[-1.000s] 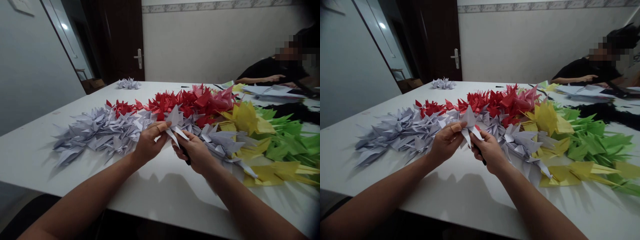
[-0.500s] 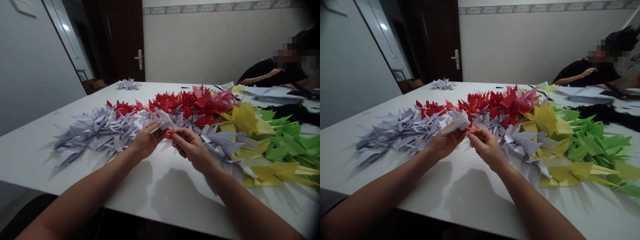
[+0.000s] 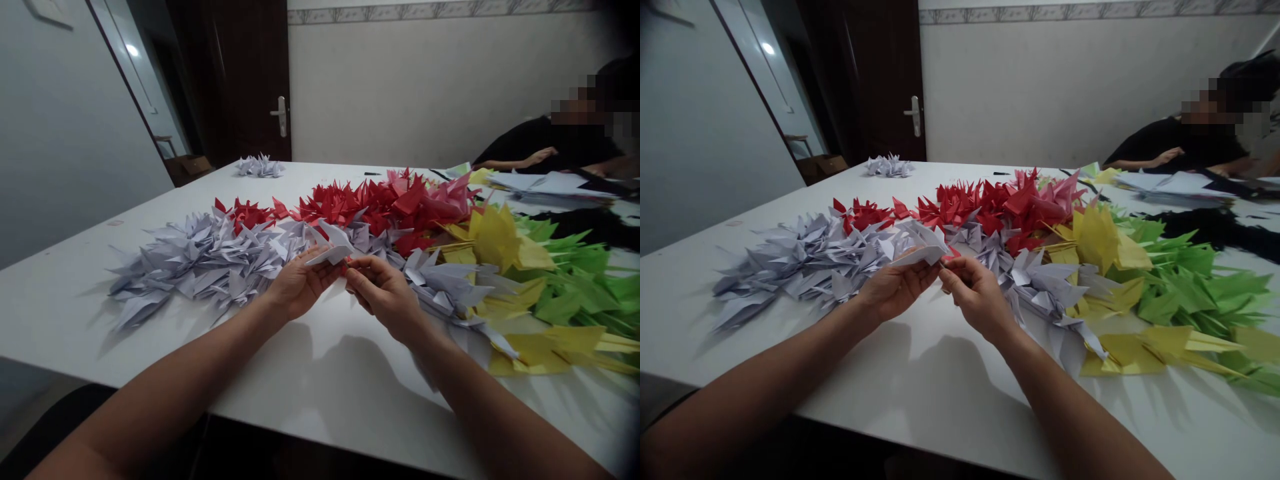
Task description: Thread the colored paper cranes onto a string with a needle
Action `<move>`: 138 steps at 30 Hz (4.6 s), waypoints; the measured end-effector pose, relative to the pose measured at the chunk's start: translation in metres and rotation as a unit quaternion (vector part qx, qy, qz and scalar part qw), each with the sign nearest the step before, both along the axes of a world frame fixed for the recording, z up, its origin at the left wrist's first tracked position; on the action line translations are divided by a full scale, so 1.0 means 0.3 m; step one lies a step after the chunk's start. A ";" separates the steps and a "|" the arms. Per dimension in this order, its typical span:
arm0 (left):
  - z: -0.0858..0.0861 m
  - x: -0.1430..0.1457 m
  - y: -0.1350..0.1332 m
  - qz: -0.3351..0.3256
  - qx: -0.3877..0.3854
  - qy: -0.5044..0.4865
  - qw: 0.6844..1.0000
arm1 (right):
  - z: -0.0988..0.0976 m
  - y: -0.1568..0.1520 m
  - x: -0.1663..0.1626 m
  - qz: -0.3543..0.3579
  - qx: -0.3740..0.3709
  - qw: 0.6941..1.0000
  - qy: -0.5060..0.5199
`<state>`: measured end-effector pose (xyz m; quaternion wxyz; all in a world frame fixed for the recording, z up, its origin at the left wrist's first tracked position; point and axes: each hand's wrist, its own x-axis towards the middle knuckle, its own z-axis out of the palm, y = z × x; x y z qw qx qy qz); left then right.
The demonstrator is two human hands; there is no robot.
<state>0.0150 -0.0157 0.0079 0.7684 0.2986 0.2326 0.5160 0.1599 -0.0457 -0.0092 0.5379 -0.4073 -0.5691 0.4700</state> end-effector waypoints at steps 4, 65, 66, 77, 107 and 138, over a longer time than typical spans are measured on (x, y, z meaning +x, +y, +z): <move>0.001 0.002 0.001 -0.002 0.000 -0.003 1.000 | 0.004 -0.002 -0.002 -0.003 -0.002 1.000 0.002; -0.016 -0.046 0.024 0.054 0.293 0.267 0.917 | -0.035 0.023 0.020 -0.151 0.283 0.922 -0.215; -0.011 -0.043 0.019 0.040 0.290 0.267 0.918 | -0.033 0.021 0.017 -0.143 0.270 0.929 -0.207; -0.038 -0.044 0.057 0.163 0.275 0.240 0.917 | 0.001 -0.031 0.020 -0.076 0.174 0.973 -0.128; -0.065 -0.022 -0.007 0.147 0.383 0.278 0.868 | 0.010 -0.018 -0.043 0.054 -0.152 0.978 0.130; -0.002 -0.031 0.019 0.041 0.014 0.086 0.995 | 0.005 -0.014 -0.025 0.010 -0.068 0.997 0.035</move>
